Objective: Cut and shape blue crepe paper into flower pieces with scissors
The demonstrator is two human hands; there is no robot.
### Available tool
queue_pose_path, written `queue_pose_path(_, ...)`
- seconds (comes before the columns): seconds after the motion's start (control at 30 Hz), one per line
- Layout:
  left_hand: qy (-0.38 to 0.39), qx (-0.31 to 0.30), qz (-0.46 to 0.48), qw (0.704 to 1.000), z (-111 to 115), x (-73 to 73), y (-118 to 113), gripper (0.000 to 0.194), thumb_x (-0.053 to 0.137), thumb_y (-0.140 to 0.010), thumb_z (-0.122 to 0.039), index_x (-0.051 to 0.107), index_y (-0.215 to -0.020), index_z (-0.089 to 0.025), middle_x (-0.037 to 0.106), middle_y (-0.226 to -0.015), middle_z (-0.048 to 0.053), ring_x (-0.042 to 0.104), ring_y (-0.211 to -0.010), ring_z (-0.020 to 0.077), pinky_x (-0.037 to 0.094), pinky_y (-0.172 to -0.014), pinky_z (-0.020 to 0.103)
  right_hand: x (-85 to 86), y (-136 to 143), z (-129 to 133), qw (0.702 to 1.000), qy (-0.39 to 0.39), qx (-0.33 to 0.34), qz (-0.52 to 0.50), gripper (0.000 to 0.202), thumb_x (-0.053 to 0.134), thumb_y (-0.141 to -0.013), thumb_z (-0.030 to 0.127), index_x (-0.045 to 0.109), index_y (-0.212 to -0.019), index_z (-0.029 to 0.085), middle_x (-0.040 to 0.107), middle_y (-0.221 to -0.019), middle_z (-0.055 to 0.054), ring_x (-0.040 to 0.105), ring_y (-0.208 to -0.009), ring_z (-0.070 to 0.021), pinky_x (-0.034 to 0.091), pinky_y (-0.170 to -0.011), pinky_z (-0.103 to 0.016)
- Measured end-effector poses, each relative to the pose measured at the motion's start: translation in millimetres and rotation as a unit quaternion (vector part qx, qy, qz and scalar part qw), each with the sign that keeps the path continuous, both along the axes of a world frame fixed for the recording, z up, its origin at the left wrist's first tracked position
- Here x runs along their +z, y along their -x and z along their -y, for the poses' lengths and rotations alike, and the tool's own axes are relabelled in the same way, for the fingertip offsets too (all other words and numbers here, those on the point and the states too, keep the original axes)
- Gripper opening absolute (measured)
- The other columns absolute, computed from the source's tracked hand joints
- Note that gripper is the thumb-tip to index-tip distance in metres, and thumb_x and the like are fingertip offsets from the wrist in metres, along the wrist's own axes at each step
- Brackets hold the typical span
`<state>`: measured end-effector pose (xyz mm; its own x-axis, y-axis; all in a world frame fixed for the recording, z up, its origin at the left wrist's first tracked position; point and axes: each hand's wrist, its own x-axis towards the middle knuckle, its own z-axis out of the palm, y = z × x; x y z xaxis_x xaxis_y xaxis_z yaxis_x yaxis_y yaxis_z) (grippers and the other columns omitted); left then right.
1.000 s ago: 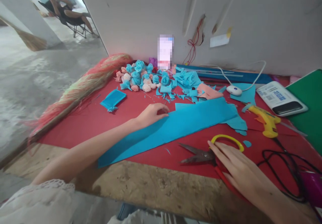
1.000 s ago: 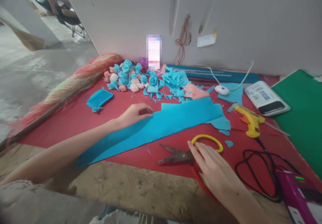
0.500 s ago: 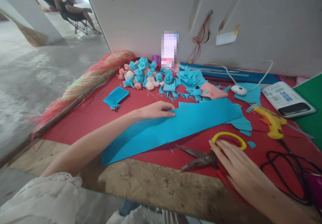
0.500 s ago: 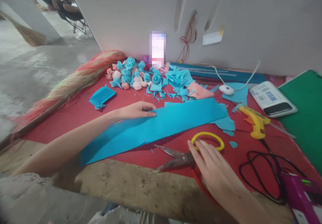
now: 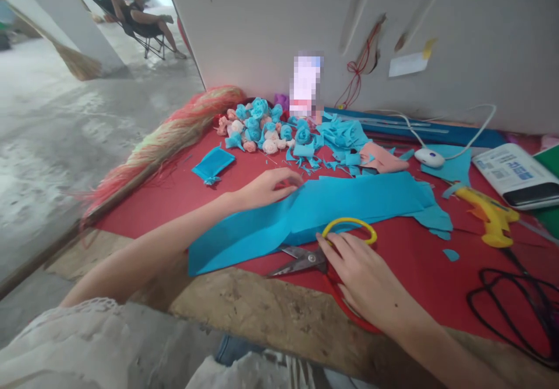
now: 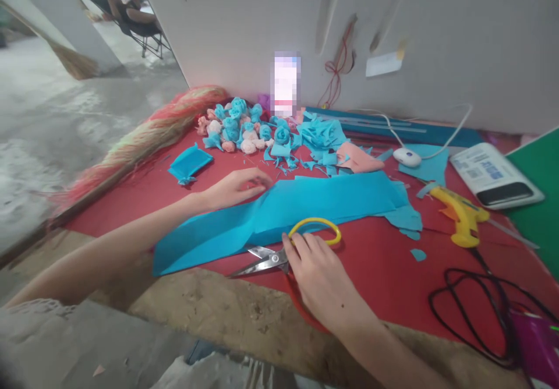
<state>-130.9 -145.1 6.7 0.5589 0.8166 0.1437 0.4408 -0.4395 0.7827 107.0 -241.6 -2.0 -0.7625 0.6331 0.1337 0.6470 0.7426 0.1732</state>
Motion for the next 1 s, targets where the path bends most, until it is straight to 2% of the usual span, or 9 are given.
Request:
queue_pose_path(0.07, -0.033, -0.03, -0.025, 0.999, 17.9, 3.8, 15.4, 0.022, 0.044, -0.085, -0.023, 0.059, -0.099, -0.014, 0.061, -0.105, 0.01, 0.051, -0.1, 0.018, 0.037, -0.095, 0.033, -1.3, 2.3, 1.2, 1.0, 0.004, 0.005, -0.007, 0.052, 0.05, -0.067, 0.009, 0.053, -0.119, 0.006, 0.06, -0.098, -0.012, 0.053, -0.087, -0.0249, 0.052, -0.075, -0.038)
queue_pose_path(0.1, -0.082, -0.074, -0.072, 0.991, 27.7, 4.4, 23.6, 0.025, 0.04, -0.087, -0.022, 0.059, -0.102, -0.015, 0.06, -0.107, 0.011, 0.051, -0.102, 0.019, 0.037, -0.094, 0.034, -2.4, 2.2, 1.5, 1.0, 0.006, 0.006, -0.011, 0.052, 0.05, -0.066, 0.008, 0.053, -0.118, 0.006, 0.06, -0.098, -0.012, 0.053, -0.087, -0.025, 0.052, -0.075, -0.038)
queue_pose_path(0.17, -0.155, -0.122, -0.135, 0.971, 46.2, 1.9, 38.8, 0.029, 0.035, -0.089, -0.018, 0.056, -0.109, -0.016, 0.06, -0.11, 0.012, 0.051, -0.105, 0.0204, 0.036, -0.096, 0.037, -5.2, 0.6, 1.7, 1.0, 0.011, 0.01, -0.019, 0.054, 0.05, -0.064, 0.007, 0.053, -0.118, 0.006, 0.06, -0.1, -0.012, 0.053, -0.089, -0.0253, 0.052, -0.075, -0.038)
queue_pose_path(0.27, -0.19, -0.134, -0.175, 0.957, 64.5, -9.0, 53.8, 0.033, 0.035, -0.089, -0.018, 0.05, -0.118, -0.017, 0.057, -0.118, 0.012, 0.047, -0.113, 0.0213, 0.035, -0.099, 0.038, -8.5, -2.6, 1.7, 0.999, 0.018, 0.017, -0.034, 0.057, 0.049, -0.062, 0.006, 0.051, -0.119, 0.006, 0.059, -0.102, -0.013, 0.053, -0.092, -0.0258, 0.052, -0.077, -0.038)
queue_pose_path(0.33, -0.2, -0.133, -0.186, 0.953, 68.6, -16.8, 57.0, 0.034, 0.035, -0.089, -0.018, 0.048, -0.12, -0.017, 0.054, -0.122, 0.013, 0.045, -0.116, 0.0216, 0.035, -0.1, 0.038, -9.3, -5.2, 1.8, 0.999, 0.015, 0.021, -0.038, 0.056, 0.048, -0.062, 0.007, 0.052, -0.118, 0.006, 0.059, -0.102, -0.013, 0.053, -0.093, -0.0259, 0.051, -0.077, -0.038)
queue_pose_path(0.43, -0.208, -0.131, -0.188, 0.951, 65.5, -23.6, 53.6, 0.034, 0.035, -0.089, -0.018, 0.048, -0.12, -0.016, 0.053, -0.123, 0.013, 0.045, -0.116, 0.0212, 0.035, -0.101, 0.038, -9.3, -9.9, 1.6, 0.999, -0.003, 0.02, -0.036, 0.051, 0.046, -0.065, 0.008, 0.053, -0.116, 0.006, 0.059, -0.102, -0.014, 0.053, -0.093, -0.0259, 0.051, -0.077, -0.038)
queue_pose_path(0.67, -0.216, -0.149, -0.178, 0.948, 47.8, -25.7, 34.2, 0.034, 0.031, -0.09, -0.02, 0.049, -0.119, -0.012, 0.051, -0.124, 0.013, 0.044, -0.115, 0.0208, 0.033, -0.102, 0.035, -14.1, -15.3, -2.0, 0.999, -0.016, 0.0, -0.043, 0.044, 0.041, -0.075, 0.011, 0.048, -0.118, 0.003, 0.059, -0.1, -0.016, 0.054, -0.092, -0.026, 0.051, -0.077, -0.038)
queue_pose_path(1.0, -0.228, -0.165, -0.165, 0.945, 38.2, -26.8, 24.0, 0.035, 0.03, -0.091, -0.021, 0.05, -0.117, -0.009, 0.052, -0.122, 0.014, 0.045, -0.113, 0.0207, 0.032, -0.102, 0.033, -14.0, 9.4, -10.5, 0.997, 0.018, 0.034, -0.067, 0.04, 0.039, -0.07, 0.005, 0.054, -0.108, 0.005, 0.06, -0.095, -0.014, 0.056, -0.089, -0.0257, 0.051, -0.076, -0.037)
